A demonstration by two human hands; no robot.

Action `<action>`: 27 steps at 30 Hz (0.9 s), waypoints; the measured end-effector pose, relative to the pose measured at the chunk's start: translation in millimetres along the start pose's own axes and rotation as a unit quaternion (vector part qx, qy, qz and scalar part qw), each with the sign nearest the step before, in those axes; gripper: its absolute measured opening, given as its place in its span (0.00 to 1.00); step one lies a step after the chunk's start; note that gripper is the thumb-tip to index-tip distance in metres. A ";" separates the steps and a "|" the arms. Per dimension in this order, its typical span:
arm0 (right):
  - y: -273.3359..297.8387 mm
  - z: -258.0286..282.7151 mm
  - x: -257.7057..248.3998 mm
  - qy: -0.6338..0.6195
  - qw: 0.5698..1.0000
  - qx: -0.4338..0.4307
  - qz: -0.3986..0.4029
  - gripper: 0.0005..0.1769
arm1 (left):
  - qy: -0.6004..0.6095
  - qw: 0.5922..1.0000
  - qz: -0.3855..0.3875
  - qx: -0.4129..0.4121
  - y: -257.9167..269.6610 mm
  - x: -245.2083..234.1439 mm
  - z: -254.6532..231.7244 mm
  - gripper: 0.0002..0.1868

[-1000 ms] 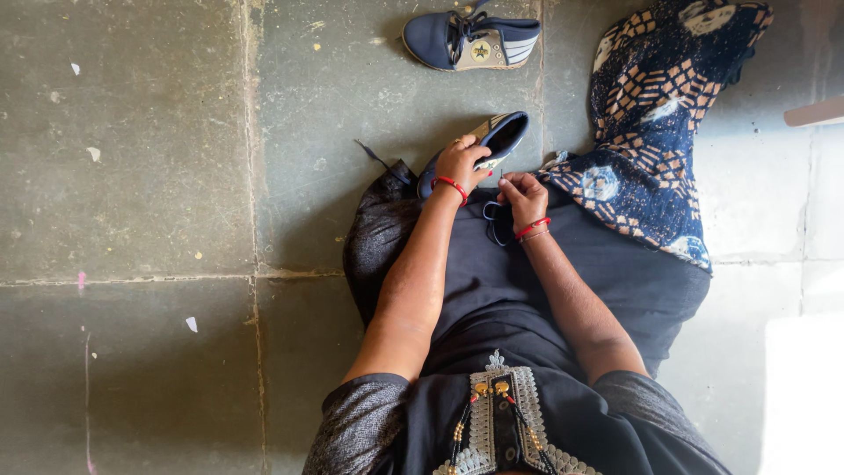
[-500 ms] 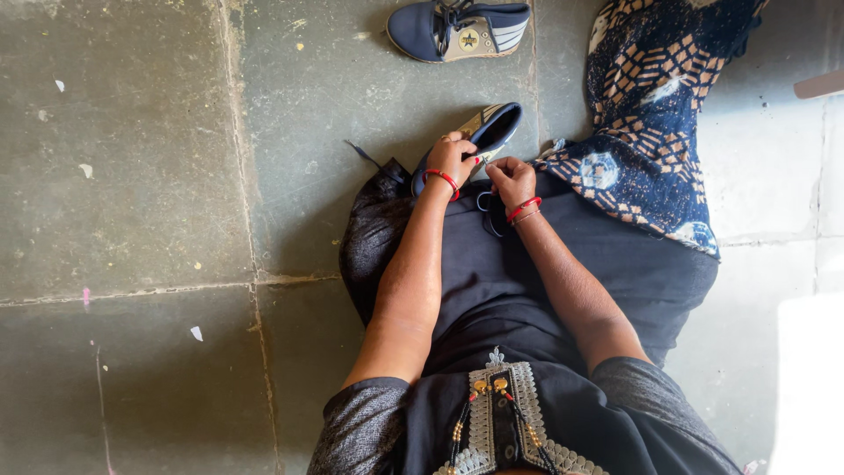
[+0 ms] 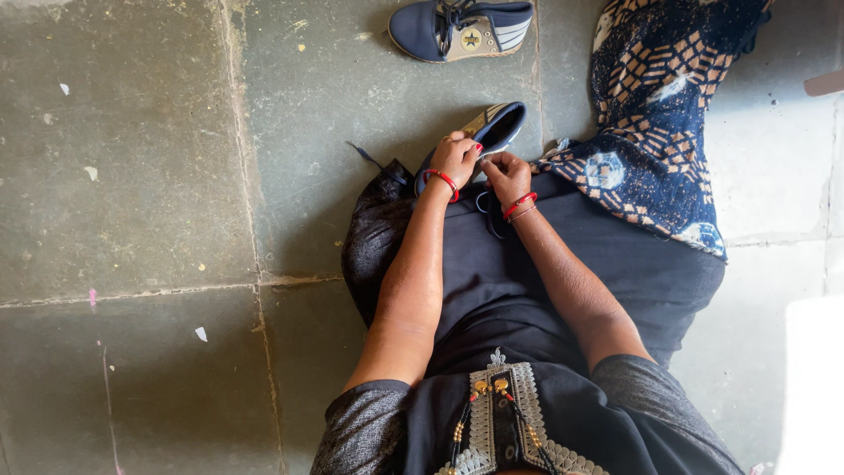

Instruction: The person sits on the floor and threads a dark blue shoelace through the eyelets of a child's sneaker. They pull the lace through repeatedly, adjust the shoe, and continue threading until the laces are fully inserted.

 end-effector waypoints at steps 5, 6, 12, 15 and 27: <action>-2.5 -4.5 4.4 0.029 0.995 -0.087 -0.035 0.04 | 0.009 1.000 -0.011 0.012 0.5 3.4 0.5 0.11; -2.2 -5.4 4.9 0.051 0.992 -0.104 -0.047 0.03 | 0.009 1.000 -0.013 0.016 1.9 3.5 -0.2 0.12; -1.0 -6.5 9.6 0.059 0.986 -0.124 -0.090 0.08 | 0.007 1.000 -0.003 0.014 1.6 3.1 -2.1 0.13; 3.1 -0.1 8.8 0.065 0.971 -0.195 -0.121 0.17 | -0.017 1.000 0.003 0.010 0.6 2.9 -2.9 0.16; 20.0 36.8 -5.6 0.309 0.876 -0.331 -0.164 0.31 | -0.126 0.991 -0.046 0.026 -1.2 -3.1 -28.5 0.04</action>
Point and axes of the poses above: each hand's wrist, its own y-axis away from the middle knuckle, its own x-axis out of the palm, z = x × y, the point moved 2 cm from there along -y, towards the middle knuckle, and after that the axes turned 13 degrees about y, right-handed, at the moved point
